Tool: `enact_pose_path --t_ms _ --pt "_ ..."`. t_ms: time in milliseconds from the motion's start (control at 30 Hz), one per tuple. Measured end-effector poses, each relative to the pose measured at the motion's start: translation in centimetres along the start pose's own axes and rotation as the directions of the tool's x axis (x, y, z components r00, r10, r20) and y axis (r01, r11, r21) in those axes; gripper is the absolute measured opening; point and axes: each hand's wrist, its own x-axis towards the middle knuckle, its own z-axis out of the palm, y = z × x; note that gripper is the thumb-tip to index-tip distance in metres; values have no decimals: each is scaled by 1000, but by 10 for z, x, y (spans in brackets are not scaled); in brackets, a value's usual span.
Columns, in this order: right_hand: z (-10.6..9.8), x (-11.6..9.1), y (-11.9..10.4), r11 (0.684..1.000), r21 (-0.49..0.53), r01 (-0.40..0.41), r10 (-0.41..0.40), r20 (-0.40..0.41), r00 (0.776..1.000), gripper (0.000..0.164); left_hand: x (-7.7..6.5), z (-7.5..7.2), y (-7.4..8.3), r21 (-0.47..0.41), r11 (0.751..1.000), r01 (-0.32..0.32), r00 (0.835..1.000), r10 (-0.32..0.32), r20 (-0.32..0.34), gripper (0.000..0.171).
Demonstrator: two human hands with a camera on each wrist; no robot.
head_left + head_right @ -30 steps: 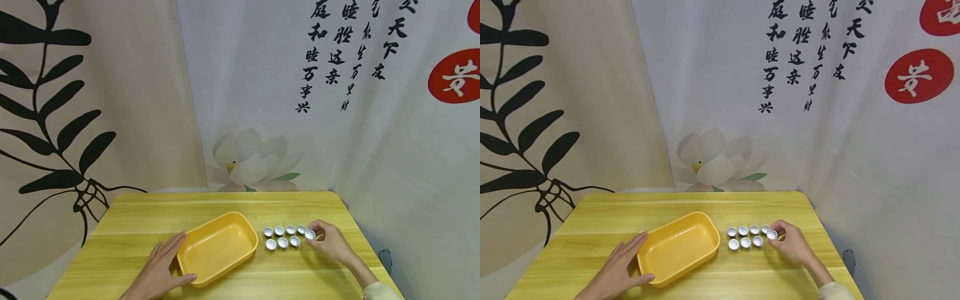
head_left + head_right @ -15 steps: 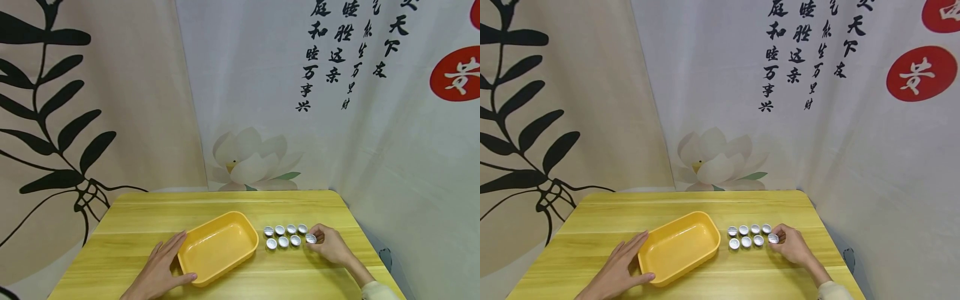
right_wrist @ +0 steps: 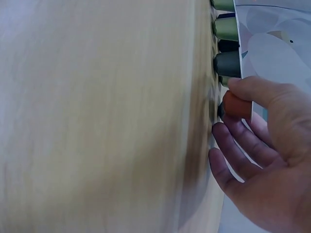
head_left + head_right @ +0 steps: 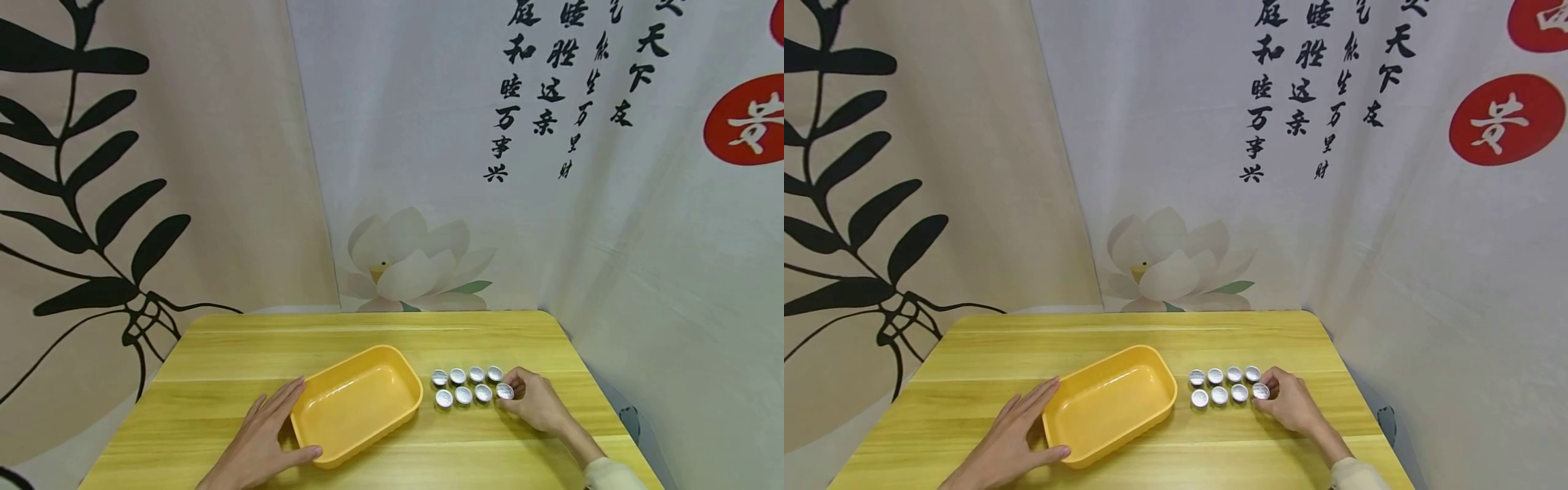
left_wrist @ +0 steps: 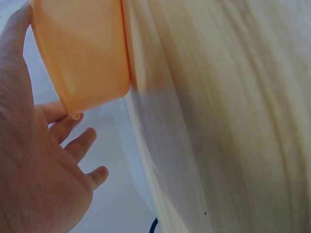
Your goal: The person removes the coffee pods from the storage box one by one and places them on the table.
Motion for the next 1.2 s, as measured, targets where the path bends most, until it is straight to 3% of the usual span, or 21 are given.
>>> enact_pose_path --t_ms 1200 --pt "6 2 0 997 -73 3 -5 -20 1000 37 -1 -2 2 4 1000 -6 1000 6 -3 123"
